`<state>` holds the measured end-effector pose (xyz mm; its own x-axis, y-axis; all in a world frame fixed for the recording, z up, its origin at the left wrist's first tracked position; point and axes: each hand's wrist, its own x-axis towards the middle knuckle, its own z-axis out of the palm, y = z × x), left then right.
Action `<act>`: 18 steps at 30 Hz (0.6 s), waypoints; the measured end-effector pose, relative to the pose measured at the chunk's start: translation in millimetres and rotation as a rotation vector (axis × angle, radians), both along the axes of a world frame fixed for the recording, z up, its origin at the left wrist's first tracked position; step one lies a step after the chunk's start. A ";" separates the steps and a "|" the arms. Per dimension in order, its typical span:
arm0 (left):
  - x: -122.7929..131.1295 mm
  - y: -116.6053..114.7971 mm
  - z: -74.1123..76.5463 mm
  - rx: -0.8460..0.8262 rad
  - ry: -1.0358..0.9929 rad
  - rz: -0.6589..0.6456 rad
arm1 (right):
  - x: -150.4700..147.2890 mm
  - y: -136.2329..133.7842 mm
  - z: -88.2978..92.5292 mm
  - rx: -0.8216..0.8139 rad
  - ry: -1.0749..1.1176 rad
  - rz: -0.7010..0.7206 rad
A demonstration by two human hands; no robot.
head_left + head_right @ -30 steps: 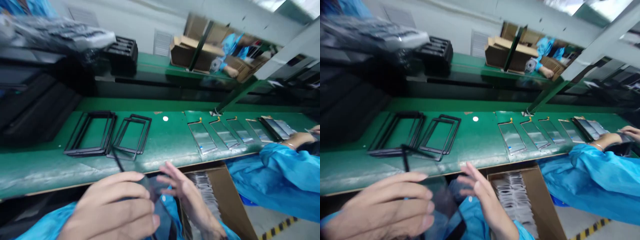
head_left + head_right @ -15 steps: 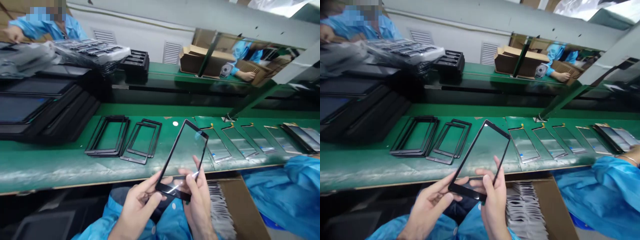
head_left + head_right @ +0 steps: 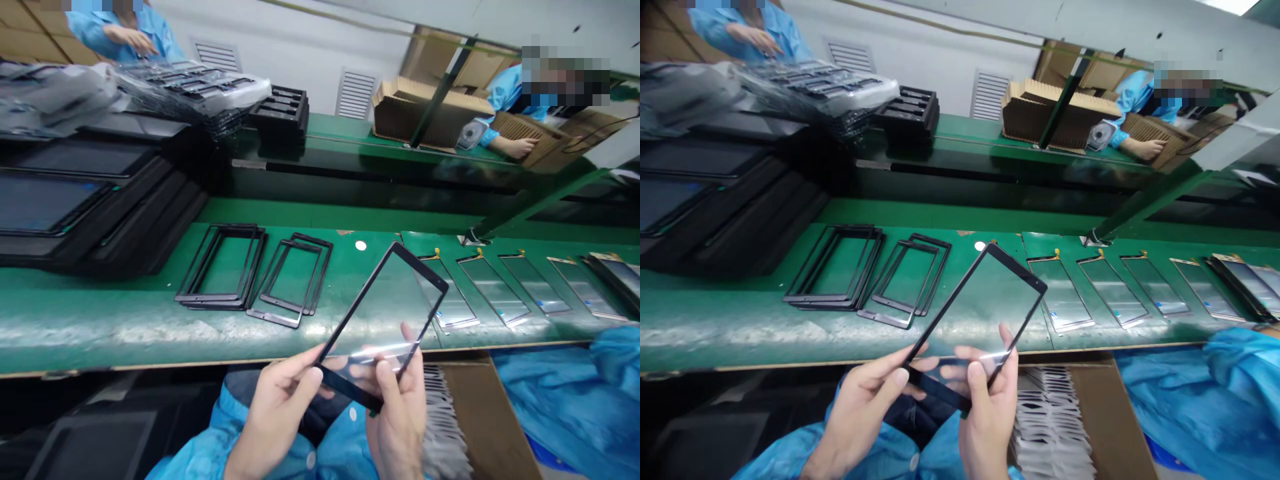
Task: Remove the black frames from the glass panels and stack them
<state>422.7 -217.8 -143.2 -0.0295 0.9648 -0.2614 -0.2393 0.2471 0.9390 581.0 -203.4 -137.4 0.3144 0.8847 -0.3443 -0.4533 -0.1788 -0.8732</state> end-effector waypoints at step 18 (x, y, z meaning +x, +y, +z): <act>-22.0 42.8 12.7 -0.069 0.013 -0.170 | -2.9 -6.8 -18.5 -0.009 -0.112 0.162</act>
<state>400.7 -175.0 -130.5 0.1289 0.9358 -0.3280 -0.1761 0.3471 0.9211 578.1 -210.2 -155.9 0.2050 0.9238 -0.3233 -0.3180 -0.2495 -0.9147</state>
